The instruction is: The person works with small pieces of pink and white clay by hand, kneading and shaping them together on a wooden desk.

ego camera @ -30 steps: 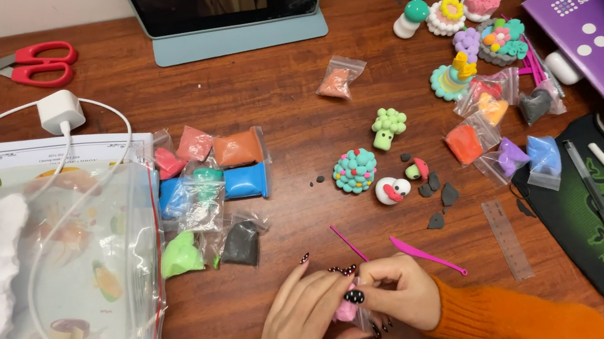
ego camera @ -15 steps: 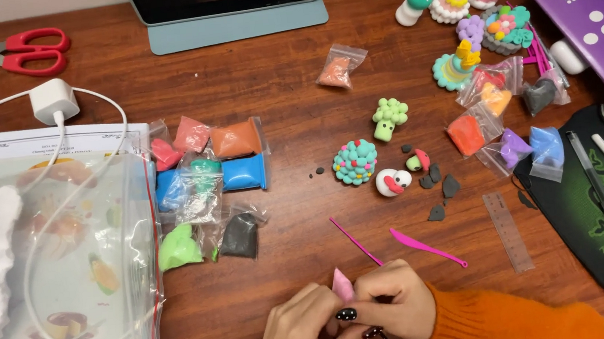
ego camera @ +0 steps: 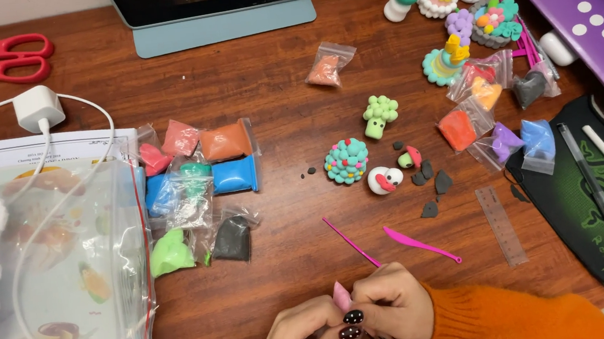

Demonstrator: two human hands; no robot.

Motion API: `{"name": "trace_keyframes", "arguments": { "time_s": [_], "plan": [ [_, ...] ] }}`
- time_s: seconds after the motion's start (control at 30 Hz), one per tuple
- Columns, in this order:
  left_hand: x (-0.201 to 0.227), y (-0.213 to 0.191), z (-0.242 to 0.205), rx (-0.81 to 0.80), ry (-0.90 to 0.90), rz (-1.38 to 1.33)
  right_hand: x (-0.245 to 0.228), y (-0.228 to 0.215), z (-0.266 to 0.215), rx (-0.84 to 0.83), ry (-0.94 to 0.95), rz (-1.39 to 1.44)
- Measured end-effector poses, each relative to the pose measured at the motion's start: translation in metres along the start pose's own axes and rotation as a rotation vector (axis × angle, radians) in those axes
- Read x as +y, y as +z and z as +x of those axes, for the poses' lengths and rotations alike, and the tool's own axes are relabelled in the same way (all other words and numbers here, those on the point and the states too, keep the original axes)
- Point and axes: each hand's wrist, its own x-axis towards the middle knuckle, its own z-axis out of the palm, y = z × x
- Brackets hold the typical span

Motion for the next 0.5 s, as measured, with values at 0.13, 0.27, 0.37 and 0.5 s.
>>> {"name": "trace_keyframes", "arguments": {
  "time_s": [0.13,0.27,0.37,0.5],
  "plan": [
    [0.000,-0.001,-0.001,-0.004,0.012,0.001,-0.005,-0.003,0.001,-0.037,0.027,-0.002],
    [-0.005,-0.002,-0.004,0.001,0.057,0.025,-0.008,-0.004,0.005,-0.029,-0.001,0.051],
    [-0.017,-0.004,-0.006,0.110,0.116,0.192,-0.018,-0.013,0.010,-0.133,-0.039,-0.022],
    [-0.056,-0.021,-0.003,0.647,-0.021,-0.291,-0.045,-0.033,0.004,-0.037,-0.089,-0.016]
  ]
}}
